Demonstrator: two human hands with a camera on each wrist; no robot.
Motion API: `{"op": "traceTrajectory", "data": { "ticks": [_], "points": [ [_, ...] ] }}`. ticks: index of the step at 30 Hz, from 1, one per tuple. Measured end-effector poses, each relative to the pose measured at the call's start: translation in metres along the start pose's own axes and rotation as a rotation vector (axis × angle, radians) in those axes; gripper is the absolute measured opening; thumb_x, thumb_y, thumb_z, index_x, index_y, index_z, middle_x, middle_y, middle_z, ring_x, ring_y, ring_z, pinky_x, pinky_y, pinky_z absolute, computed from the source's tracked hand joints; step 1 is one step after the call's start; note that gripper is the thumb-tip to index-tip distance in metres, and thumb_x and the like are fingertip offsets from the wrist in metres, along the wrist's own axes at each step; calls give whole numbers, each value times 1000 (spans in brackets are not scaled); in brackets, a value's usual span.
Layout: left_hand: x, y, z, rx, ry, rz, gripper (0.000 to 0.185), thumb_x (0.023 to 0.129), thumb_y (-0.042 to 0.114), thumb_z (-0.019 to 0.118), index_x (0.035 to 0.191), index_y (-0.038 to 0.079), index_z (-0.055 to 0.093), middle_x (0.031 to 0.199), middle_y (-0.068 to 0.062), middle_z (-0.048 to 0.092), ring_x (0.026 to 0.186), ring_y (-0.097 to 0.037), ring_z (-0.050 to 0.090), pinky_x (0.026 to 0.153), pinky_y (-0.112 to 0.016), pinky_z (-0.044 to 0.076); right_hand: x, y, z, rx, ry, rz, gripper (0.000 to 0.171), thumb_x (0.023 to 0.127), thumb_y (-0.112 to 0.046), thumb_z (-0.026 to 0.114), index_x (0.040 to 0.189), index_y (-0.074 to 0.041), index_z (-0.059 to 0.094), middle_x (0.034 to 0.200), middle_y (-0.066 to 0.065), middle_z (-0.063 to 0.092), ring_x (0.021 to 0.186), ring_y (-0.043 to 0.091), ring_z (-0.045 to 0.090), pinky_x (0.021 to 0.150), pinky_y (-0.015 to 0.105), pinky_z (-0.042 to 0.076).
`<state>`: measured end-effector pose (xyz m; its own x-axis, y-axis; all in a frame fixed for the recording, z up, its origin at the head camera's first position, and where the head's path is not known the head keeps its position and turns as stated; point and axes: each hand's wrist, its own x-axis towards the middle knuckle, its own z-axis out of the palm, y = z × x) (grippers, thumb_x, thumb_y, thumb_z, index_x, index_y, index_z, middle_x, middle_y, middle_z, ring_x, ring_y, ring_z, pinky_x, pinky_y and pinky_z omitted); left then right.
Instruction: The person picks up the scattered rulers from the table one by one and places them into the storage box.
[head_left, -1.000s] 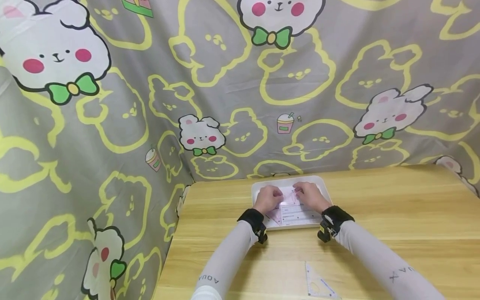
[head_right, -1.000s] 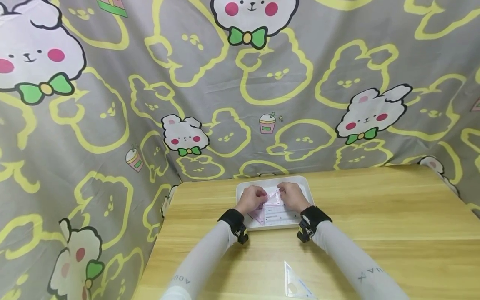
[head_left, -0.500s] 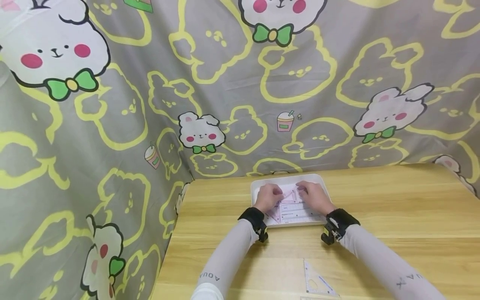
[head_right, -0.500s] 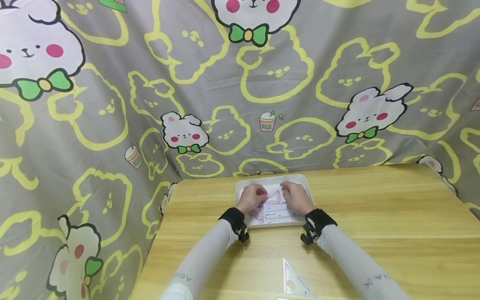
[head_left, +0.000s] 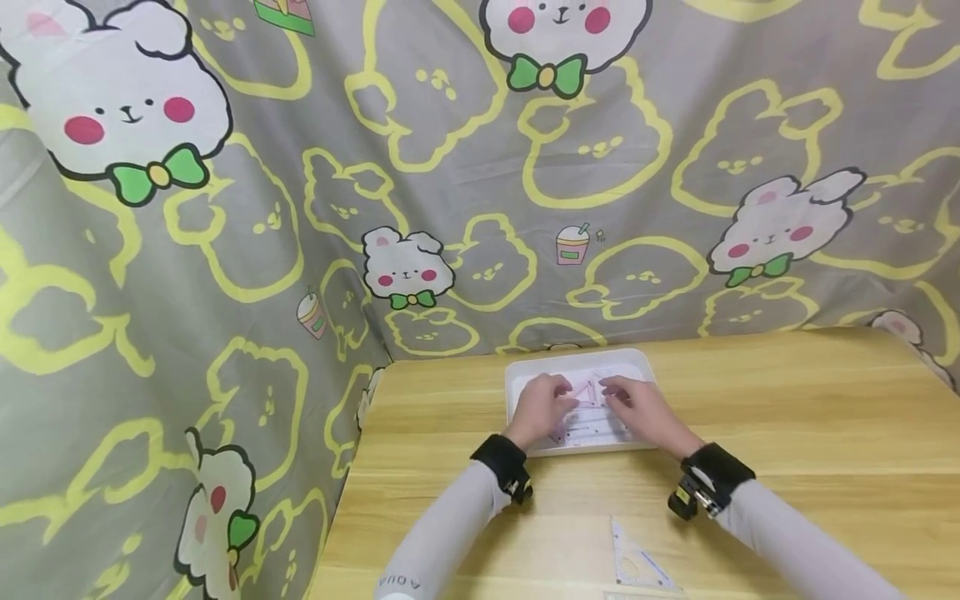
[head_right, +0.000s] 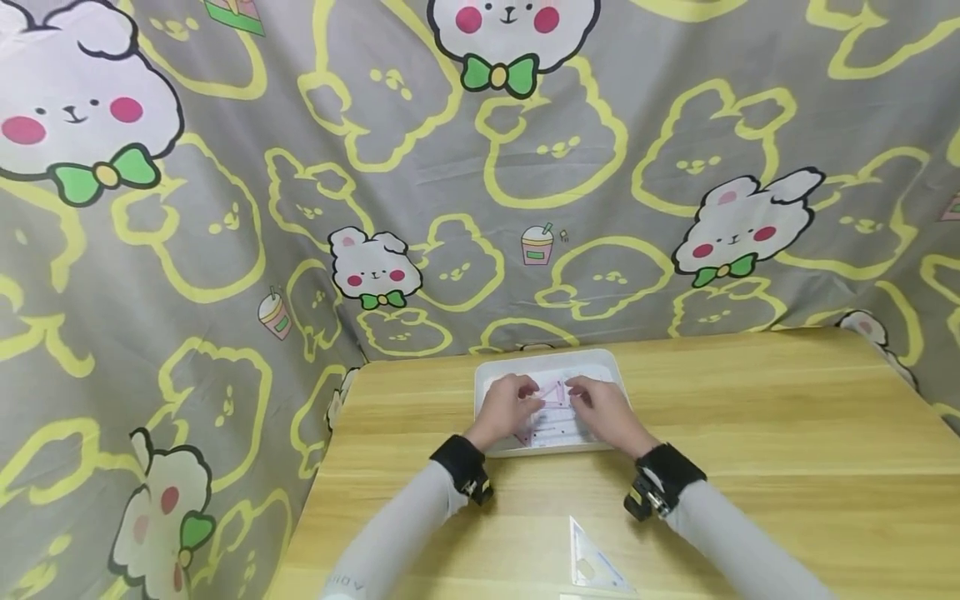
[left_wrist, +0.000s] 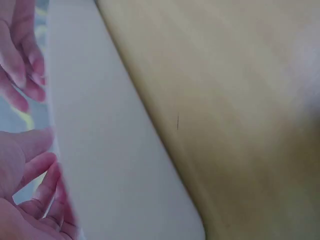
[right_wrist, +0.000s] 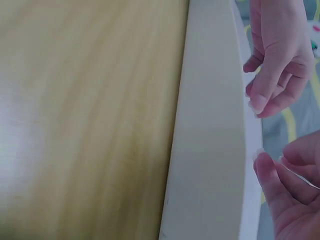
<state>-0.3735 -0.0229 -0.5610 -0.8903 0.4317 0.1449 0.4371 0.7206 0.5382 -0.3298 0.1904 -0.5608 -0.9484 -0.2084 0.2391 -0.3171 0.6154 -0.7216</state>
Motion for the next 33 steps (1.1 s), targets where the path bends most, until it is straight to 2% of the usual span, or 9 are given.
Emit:
{"op": "traceTrajectory", "data": {
  "ticks": [4,8,10,12,17,20,22,25,33],
  "points": [
    [-31,19,3,40,-5,149,25,95,24,79,114,8,76,105,-4,74,95,-12,66,86,-20,51,-30,-6,-4,-14,-29,-21,24,97,-4,69,119,5,70,97,10,76,83,16,69,75,34,60],
    [-61,39,7,161,-23,347,21,95,26,79,113,16,75,105,5,73,95,-4,65,89,-13,48,-67,-17,-6,11,-94,4,13,95,-8,74,107,-2,71,85,1,72,67,5,61,61,24,54],
    [-74,47,9,223,-60,426,22,95,30,79,113,19,75,105,9,72,95,-2,62,89,-11,45,-85,-21,-7,26,-141,27,15,93,-10,76,104,-4,69,82,-2,69,63,3,59,58,24,53],
    [-87,54,11,252,-138,462,25,94,37,79,114,22,75,106,12,70,94,1,59,86,-9,41,-103,-25,-7,21,-198,65,16,91,-14,79,100,-6,68,78,-5,65,61,2,55,56,24,51],
    [-118,63,19,242,-355,453,48,86,56,82,122,25,73,112,15,62,97,5,48,83,-8,34,-141,-32,-2,-65,-286,150,29,83,-30,87,90,-14,63,73,-8,53,60,3,45,54,23,41],
    [-132,63,27,226,-431,419,59,82,63,82,128,29,69,118,15,56,99,3,42,81,-12,32,-156,-37,2,-114,-298,169,38,80,-40,89,93,-14,63,75,-7,50,62,3,41,56,24,36],
    [-139,62,33,230,-438,394,61,80,64,82,129,31,67,120,16,53,100,3,40,81,-14,31,-162,-40,4,-137,-299,167,43,79,-44,90,94,-13,63,77,-6,48,63,4,39,56,24,34],
    [-144,62,37,246,-411,365,61,79,64,83,128,33,66,122,15,50,103,1,39,80,-18,30,-167,-44,7,-177,-291,145,46,77,-47,91,95,-14,63,78,-6,46,64,4,38,57,25,34],
    [-147,65,41,248,-375,325,50,77,63,84,116,35,68,118,16,48,101,0,36,77,-19,27,-170,-44,13,-206,-260,79,47,72,-44,94,92,-18,61,78,-8,44,66,2,37,58,25,32]
  ]
}}
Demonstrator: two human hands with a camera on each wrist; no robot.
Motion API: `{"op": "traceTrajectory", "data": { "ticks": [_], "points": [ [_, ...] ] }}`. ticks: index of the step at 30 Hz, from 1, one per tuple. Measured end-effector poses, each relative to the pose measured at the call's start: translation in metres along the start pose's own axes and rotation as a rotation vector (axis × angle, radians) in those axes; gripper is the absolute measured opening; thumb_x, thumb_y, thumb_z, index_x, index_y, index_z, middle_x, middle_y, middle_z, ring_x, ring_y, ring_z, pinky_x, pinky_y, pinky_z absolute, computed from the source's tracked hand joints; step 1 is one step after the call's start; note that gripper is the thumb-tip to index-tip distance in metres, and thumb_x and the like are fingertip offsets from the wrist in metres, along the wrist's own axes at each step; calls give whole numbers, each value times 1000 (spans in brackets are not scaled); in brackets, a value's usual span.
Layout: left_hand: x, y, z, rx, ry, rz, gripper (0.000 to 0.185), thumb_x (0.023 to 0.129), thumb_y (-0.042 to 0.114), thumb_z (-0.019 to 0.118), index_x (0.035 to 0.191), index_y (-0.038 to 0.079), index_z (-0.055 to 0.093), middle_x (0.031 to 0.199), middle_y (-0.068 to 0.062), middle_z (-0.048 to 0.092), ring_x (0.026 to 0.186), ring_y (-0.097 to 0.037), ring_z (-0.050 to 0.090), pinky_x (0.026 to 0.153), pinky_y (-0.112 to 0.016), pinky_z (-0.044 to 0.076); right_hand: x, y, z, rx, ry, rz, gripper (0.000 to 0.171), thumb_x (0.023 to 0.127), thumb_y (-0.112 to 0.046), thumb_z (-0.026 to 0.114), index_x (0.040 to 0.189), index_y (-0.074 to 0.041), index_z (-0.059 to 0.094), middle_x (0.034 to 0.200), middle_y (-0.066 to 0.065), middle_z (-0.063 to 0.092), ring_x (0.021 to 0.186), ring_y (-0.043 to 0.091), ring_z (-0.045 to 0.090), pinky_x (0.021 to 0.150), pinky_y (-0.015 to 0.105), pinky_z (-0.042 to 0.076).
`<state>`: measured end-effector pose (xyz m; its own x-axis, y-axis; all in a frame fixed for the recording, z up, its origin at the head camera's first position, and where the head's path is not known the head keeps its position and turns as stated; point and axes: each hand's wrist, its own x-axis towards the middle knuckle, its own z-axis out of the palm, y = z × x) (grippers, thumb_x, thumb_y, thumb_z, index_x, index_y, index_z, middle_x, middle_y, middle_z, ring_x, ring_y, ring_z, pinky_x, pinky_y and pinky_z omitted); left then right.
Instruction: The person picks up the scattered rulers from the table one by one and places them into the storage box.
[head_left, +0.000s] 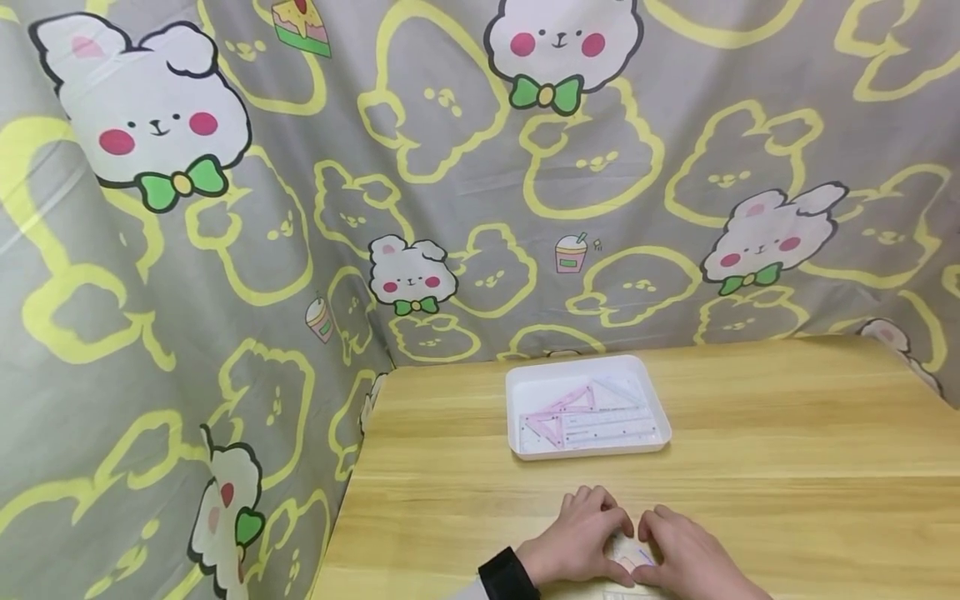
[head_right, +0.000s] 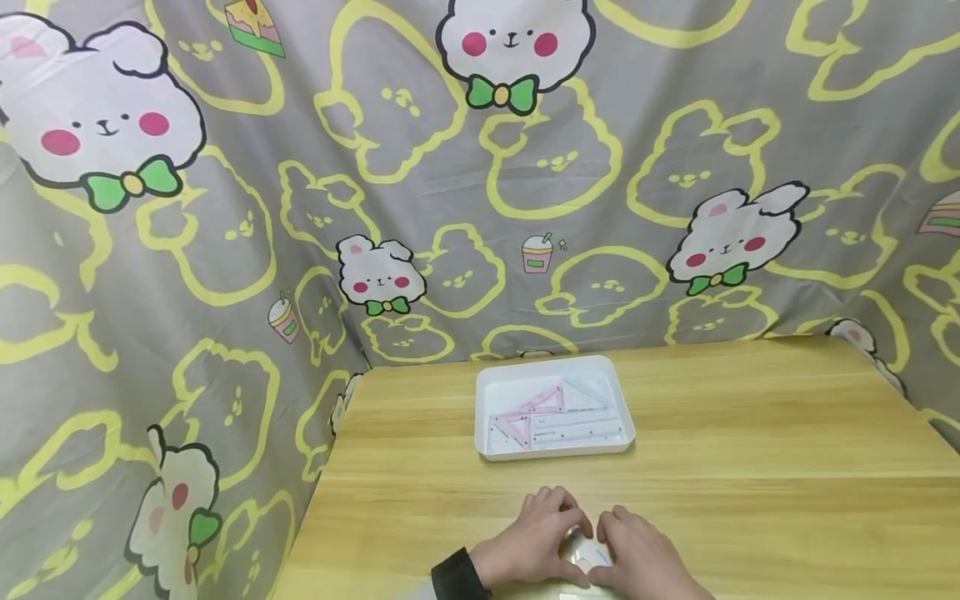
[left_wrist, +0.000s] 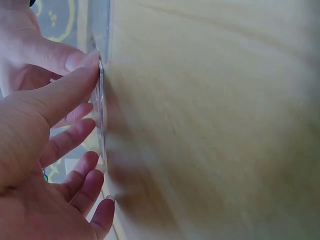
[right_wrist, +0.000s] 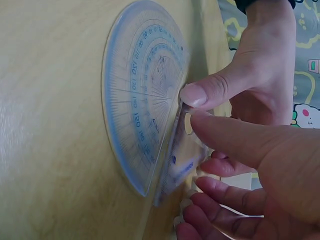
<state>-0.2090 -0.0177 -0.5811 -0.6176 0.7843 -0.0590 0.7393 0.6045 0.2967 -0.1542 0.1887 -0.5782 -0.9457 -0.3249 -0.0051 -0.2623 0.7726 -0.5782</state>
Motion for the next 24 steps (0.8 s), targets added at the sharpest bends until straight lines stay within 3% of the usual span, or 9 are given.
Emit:
{"op": "traceTrajectory", "data": {
  "ticks": [7,12,14,17,21,24],
  "points": [
    [0,1,0,13,-7,-15,44,78,63,84,106,34,66,109,19,48,96,1,35,76,-19,26,0,-1,6,12,32,-41,40,72,-32,95,86,-20,60,77,-11,44,67,0,36,57,24,32],
    [3,1,0,-9,-6,39,48,77,57,88,103,29,59,92,22,52,84,5,40,73,-15,28,2,4,7,104,34,-72,40,74,-30,93,86,-18,57,76,-12,46,67,-2,38,58,23,34],
    [2,0,1,-83,-4,63,47,78,49,91,104,26,58,86,23,55,78,11,44,72,-9,32,3,7,6,195,1,-87,38,78,-29,91,87,-17,56,75,-14,49,67,-3,41,57,22,37],
    [-2,-3,-1,-278,-10,69,37,84,32,89,105,20,61,85,21,65,74,18,51,70,-3,42,6,11,3,355,-58,-103,31,84,-23,87,87,-13,57,74,-14,54,67,-4,47,57,22,41],
    [-7,-12,-7,-510,2,44,21,92,13,81,105,13,65,89,13,74,76,19,58,72,-6,50,11,12,-3,503,-78,-145,22,90,-17,81,89,-10,60,74,-11,59,66,-2,52,56,22,44],
    [-8,-19,-12,-623,36,18,13,96,10,76,105,11,67,91,8,76,78,16,61,71,-9,53,16,11,-8,556,-66,-153,15,93,-11,77,91,-7,62,76,-7,63,66,0,55,54,23,47]
  ]
}}
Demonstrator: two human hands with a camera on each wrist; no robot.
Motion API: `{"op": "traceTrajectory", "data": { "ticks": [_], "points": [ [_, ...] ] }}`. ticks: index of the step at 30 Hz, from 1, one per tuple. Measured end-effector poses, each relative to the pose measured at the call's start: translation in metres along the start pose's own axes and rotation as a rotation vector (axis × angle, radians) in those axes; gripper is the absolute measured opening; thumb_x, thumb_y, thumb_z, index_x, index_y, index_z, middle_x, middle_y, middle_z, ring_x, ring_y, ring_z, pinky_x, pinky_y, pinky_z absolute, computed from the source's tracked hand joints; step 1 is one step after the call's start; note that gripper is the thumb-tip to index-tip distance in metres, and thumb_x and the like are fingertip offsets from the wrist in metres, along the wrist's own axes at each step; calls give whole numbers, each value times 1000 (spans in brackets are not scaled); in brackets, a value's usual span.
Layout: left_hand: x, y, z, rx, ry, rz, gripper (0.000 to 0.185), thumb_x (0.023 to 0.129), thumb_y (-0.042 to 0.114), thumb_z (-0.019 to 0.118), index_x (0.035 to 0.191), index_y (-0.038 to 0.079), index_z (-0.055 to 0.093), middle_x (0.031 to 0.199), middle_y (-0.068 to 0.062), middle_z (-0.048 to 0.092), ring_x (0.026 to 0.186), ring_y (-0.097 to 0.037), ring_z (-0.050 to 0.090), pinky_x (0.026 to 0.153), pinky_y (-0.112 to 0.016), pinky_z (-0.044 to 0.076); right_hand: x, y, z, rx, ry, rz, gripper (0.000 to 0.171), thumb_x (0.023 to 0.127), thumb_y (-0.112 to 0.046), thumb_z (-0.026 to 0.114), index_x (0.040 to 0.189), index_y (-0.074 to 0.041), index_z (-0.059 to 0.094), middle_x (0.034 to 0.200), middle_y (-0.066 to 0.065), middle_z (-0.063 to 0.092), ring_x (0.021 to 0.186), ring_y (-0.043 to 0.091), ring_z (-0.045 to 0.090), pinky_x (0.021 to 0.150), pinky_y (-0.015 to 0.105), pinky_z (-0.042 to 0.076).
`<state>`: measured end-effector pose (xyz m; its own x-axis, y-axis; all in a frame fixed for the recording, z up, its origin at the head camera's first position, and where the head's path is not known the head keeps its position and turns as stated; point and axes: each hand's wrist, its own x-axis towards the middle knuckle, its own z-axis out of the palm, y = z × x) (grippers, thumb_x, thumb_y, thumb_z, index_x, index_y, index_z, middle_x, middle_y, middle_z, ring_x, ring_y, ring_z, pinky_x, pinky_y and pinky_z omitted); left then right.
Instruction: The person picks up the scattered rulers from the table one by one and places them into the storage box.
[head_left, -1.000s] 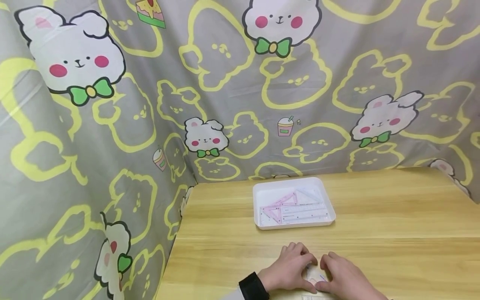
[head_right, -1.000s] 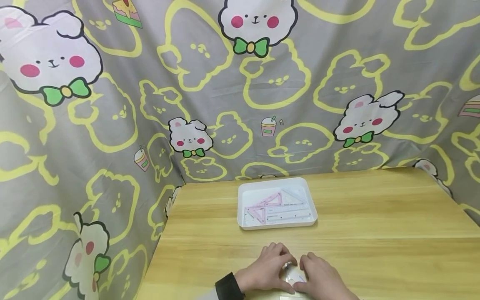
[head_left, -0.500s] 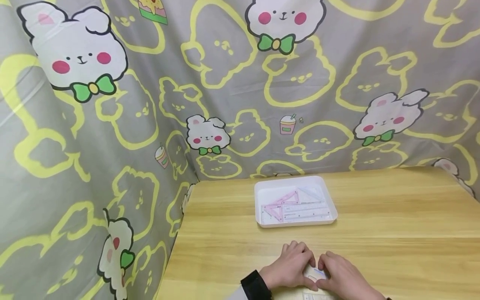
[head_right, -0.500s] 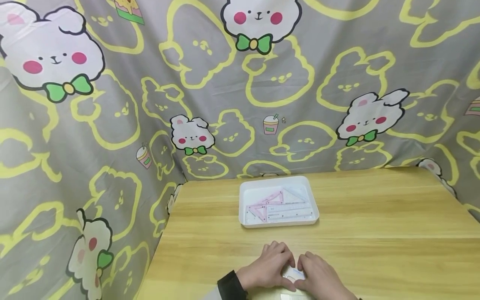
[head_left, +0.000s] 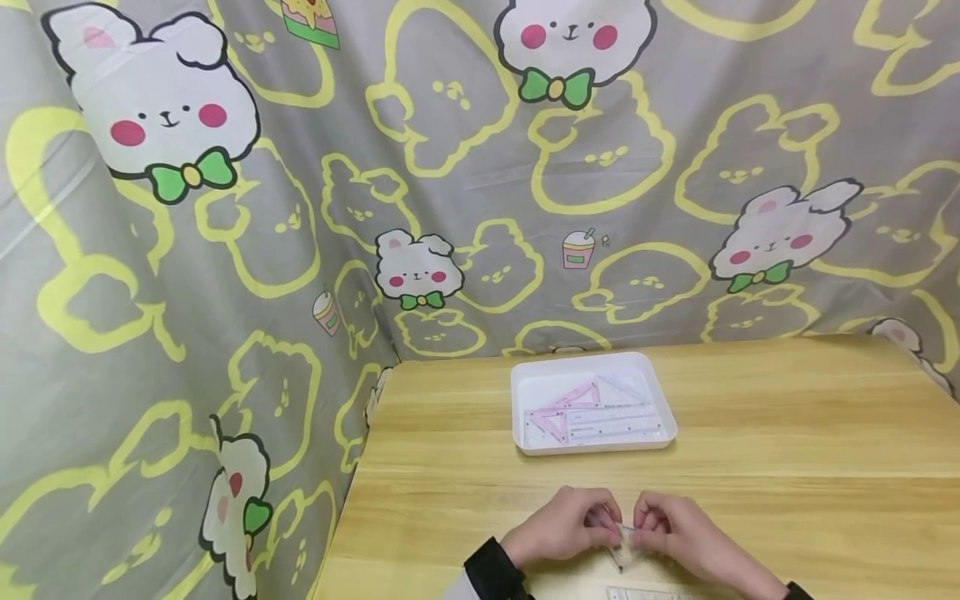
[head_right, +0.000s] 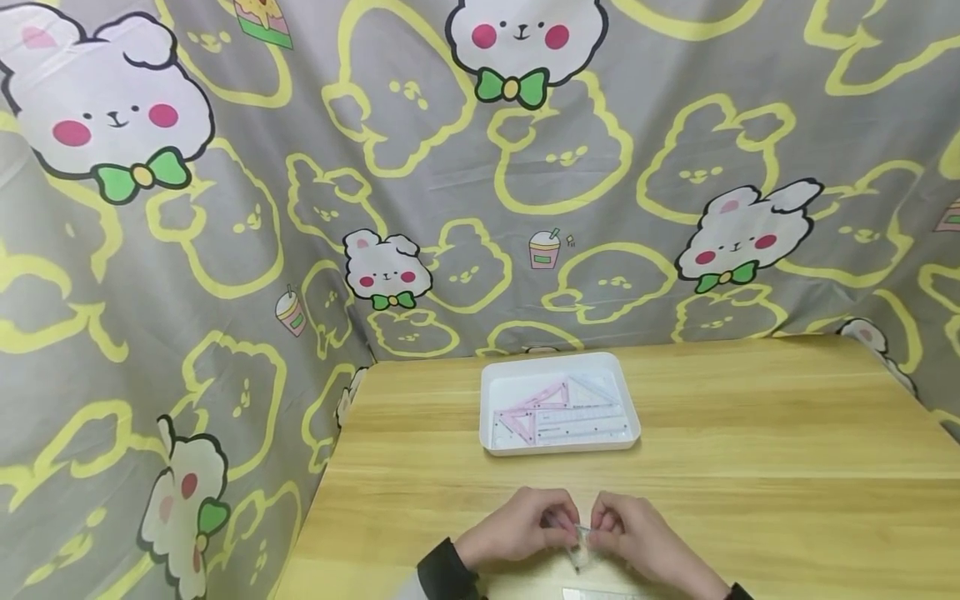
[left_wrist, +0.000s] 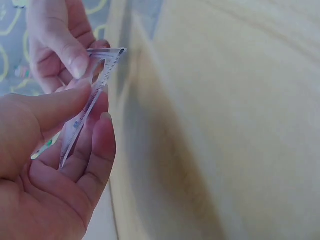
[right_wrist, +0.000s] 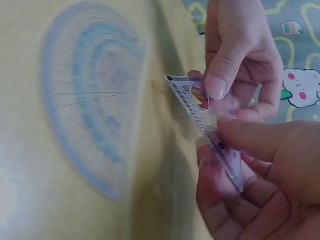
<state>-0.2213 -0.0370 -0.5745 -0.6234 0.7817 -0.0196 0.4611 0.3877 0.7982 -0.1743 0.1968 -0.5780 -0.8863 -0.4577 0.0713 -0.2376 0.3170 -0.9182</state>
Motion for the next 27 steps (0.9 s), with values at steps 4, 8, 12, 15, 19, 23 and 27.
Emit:
{"op": "traceTrajectory", "data": {
  "ticks": [4,8,12,15,19,23,27],
  "points": [
    [0,-2,-10,-94,59,-9,9,98,11,74,105,9,69,93,3,78,80,12,64,73,-13,55,8,-6,-6,24,38,12,9,95,-7,74,95,-5,65,79,-1,68,67,6,61,56,26,53],
    [3,-1,-21,-170,147,-49,12,96,13,76,106,7,70,93,2,77,80,8,66,75,-16,56,18,-12,-13,38,86,27,9,95,-6,73,98,-2,66,85,4,70,70,14,67,62,29,58],
    [4,1,-34,-278,257,-125,15,94,12,78,105,6,70,83,6,73,70,-2,68,66,-22,58,30,-15,-18,110,139,62,16,95,-5,73,104,6,65,91,14,71,74,20,72,67,32,62],
    [6,-2,-43,-346,306,-149,14,93,10,78,103,5,70,78,5,73,65,-12,71,63,-33,62,41,-15,-21,185,181,85,22,96,-4,71,109,12,63,95,21,71,78,22,74,71,35,63],
    [14,-7,-52,-418,365,-158,12,93,6,78,100,5,69,78,1,73,67,-22,74,67,-47,63,55,-14,-23,282,238,103,30,97,-2,70,116,18,57,98,27,70,81,23,76,76,37,63],
    [26,-12,-62,-475,438,-169,13,91,3,78,98,2,67,79,-1,71,66,-21,74,71,-56,62,70,-11,-25,305,296,102,32,97,0,69,120,18,55,98,28,72,81,23,76,77,35,63],
    [38,-17,-73,-522,510,-180,16,90,0,78,100,-2,65,79,-5,71,65,-15,71,72,-58,61,89,-9,-30,283,343,93,32,98,0,69,120,19,57,98,27,73,79,16,76,76,31,63]
  ]
}}
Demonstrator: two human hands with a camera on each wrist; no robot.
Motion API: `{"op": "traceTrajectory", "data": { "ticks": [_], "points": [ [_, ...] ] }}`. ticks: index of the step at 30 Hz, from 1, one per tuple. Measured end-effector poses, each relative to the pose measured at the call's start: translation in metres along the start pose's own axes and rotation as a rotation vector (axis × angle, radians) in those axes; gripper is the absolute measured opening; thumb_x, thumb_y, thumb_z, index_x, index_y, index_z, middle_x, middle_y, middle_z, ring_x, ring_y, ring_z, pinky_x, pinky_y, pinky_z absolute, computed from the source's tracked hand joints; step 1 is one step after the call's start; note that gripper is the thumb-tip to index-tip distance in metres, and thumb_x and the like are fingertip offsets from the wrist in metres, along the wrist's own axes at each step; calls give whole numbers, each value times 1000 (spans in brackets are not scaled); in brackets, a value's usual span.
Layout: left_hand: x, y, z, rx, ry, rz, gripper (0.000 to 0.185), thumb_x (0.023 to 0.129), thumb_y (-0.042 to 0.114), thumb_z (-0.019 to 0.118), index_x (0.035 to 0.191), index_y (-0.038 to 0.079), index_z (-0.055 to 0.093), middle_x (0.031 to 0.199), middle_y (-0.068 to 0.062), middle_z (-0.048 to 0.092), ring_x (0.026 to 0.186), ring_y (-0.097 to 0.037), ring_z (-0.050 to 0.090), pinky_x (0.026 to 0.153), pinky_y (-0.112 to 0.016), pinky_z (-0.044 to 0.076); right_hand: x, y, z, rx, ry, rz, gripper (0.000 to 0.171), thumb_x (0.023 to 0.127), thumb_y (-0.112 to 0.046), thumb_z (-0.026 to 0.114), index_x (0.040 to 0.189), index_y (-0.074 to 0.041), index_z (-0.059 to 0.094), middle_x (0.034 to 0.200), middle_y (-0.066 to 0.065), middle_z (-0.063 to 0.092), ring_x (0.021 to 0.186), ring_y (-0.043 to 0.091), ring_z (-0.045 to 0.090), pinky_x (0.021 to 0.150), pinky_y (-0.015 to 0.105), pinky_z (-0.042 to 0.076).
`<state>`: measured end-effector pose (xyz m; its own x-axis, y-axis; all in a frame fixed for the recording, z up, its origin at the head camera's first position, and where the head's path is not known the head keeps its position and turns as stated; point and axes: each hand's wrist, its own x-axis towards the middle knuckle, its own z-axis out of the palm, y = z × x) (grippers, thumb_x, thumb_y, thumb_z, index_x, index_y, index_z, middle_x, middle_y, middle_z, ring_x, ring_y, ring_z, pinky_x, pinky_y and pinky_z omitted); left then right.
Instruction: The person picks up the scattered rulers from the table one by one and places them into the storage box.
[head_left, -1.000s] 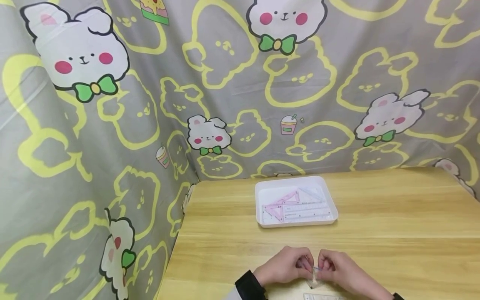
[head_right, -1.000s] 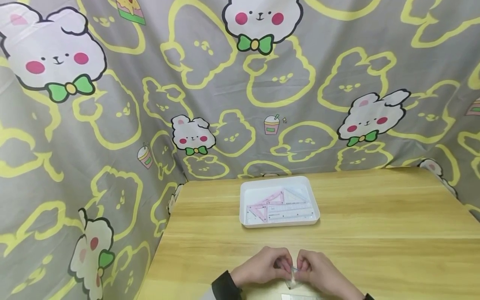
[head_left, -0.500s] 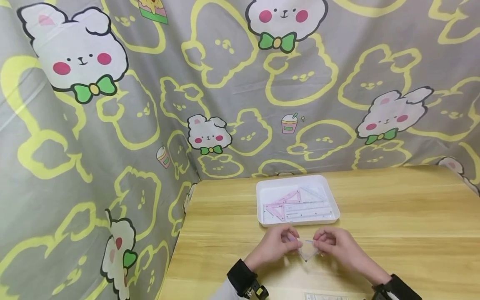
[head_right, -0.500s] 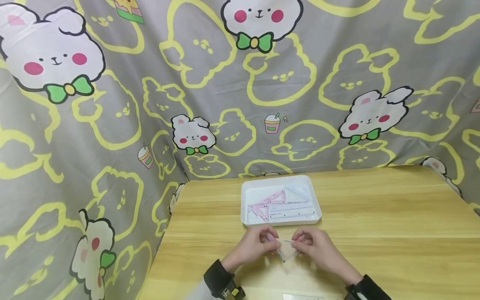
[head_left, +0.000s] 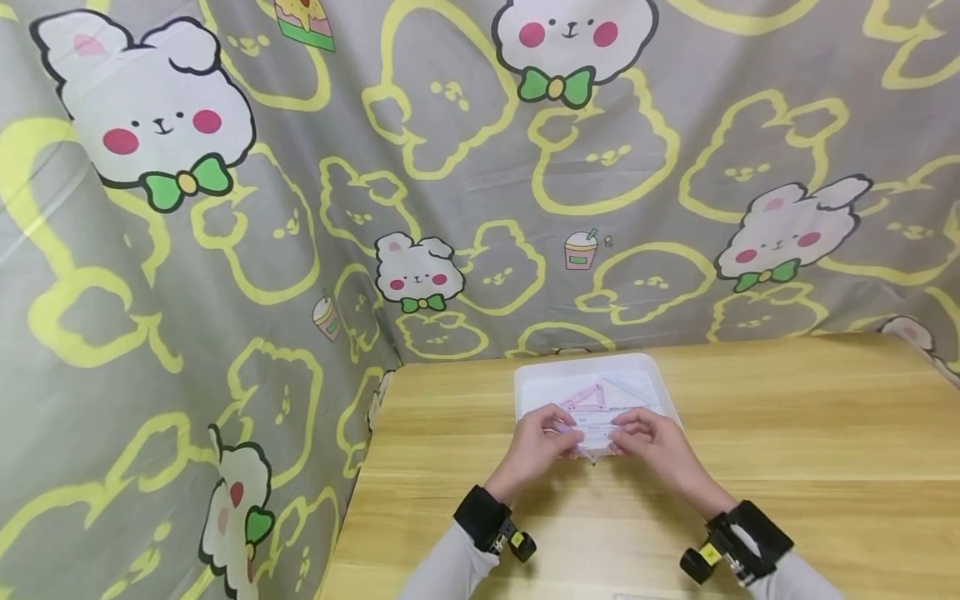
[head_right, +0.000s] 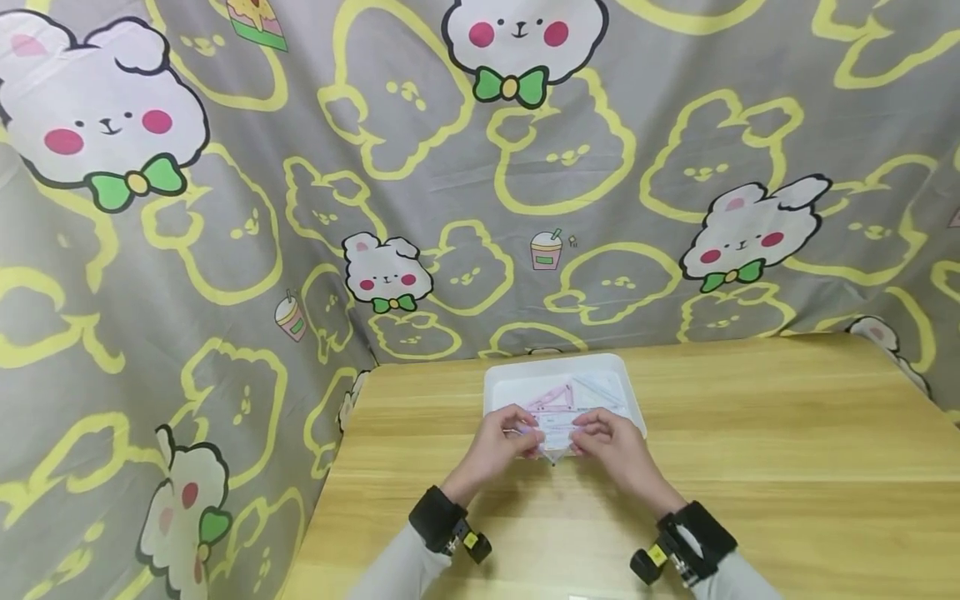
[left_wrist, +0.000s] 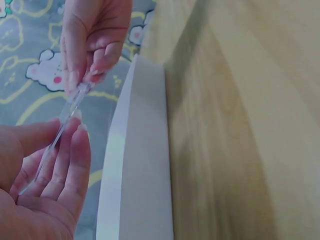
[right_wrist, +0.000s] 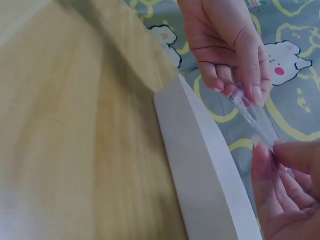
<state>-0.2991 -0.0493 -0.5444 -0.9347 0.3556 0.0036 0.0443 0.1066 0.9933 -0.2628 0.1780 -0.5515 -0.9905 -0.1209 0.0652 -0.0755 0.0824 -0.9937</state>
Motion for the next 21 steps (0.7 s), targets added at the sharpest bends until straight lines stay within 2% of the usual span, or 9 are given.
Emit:
{"op": "traceTrajectory", "data": {
  "ticks": [6,8,13,17,21],
  "points": [
    [20,-2,-6,-64,66,-4,18,92,-1,77,103,-5,63,84,-20,74,66,-16,72,73,-58,61,28,-4,2,-2,54,38,35,98,0,70,124,19,57,101,27,73,78,9,74,76,27,62],
    [26,-3,-8,-61,83,2,17,91,-1,77,102,-5,64,84,-22,74,67,-18,73,71,-54,62,37,-6,2,-28,73,48,36,97,-1,71,126,17,57,101,27,74,77,8,74,76,25,61],
    [40,-5,-17,63,112,-5,9,92,3,76,97,0,70,89,-7,70,70,-12,71,67,-30,62,60,-3,7,-106,108,81,38,96,-5,73,126,13,58,99,23,76,75,9,74,74,23,60],
    [53,-7,-24,178,129,-15,5,94,5,74,98,6,74,96,-2,64,74,-9,68,68,-24,60,77,5,11,-168,118,112,38,96,-9,74,125,10,57,99,22,77,77,14,76,73,23,60],
    [69,-9,-28,238,173,-20,10,94,5,75,103,3,73,95,-4,65,75,-10,67,68,-24,58,92,13,11,-246,139,118,40,96,-12,74,127,8,57,102,22,77,81,18,77,73,20,55]
  ]
}}
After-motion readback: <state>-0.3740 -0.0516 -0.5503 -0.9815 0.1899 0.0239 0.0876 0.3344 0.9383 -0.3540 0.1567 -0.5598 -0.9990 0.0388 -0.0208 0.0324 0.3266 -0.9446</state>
